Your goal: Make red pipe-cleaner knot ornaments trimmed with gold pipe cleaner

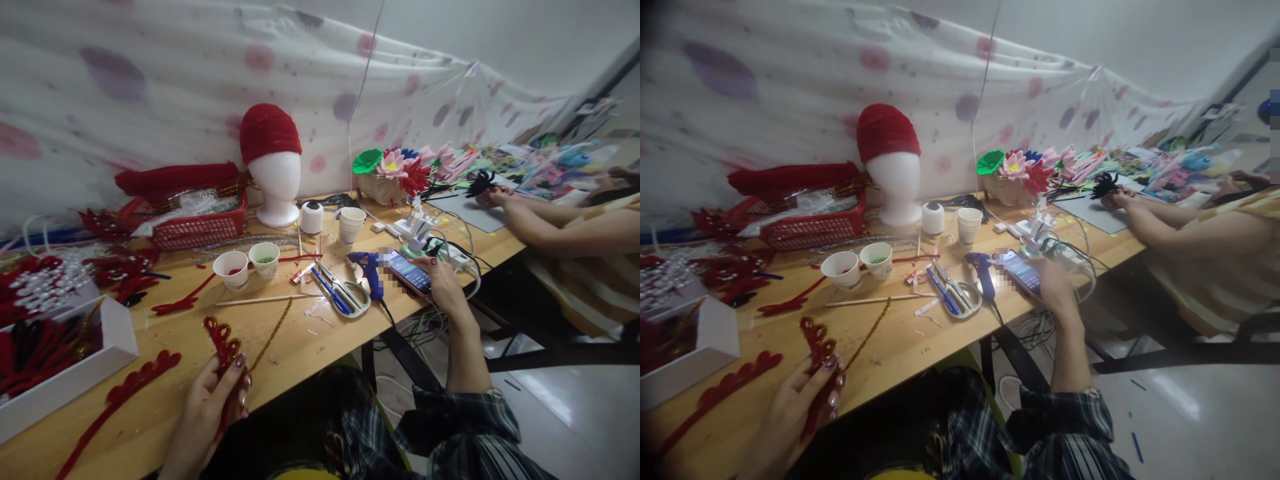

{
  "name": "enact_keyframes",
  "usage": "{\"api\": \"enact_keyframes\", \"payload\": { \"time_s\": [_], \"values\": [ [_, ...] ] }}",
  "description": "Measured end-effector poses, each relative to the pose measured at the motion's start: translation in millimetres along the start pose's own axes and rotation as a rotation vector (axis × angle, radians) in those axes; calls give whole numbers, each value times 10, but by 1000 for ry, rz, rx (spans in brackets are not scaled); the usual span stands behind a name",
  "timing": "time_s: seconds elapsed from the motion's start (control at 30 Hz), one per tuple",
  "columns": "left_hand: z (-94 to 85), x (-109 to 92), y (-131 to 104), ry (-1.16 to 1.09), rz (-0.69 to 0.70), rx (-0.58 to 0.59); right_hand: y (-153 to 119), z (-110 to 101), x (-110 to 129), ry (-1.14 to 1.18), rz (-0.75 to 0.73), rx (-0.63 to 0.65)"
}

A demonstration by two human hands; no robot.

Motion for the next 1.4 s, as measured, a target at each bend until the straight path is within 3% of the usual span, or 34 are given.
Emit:
{"api": "enact_keyframes", "payload": {
  "time_s": [0.17,0.6,0.97,1.4],
  "values": [
    [-2,-6,3,27,9,-17,-33,8,3,12,-3,61],
    [-23,10,-5,19,-15,-19,20,-34,-49,7,39,54],
    [-3,-6,-6,24,-4,-22,-89,-22,63,31,29,112],
    [19,-31,-41,-14,0,-37,13,21,-81,14,48,67]
  ]
}}
Point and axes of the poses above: each hand's wrist, its own y-axis towards the middle knuckle, its own z-axis out of the palm, x = y × z, the point moved 3 cm from there along y, towards the middle knuckle, and after that the axes turned 2 degrees about -y, right-handed, at the moved point
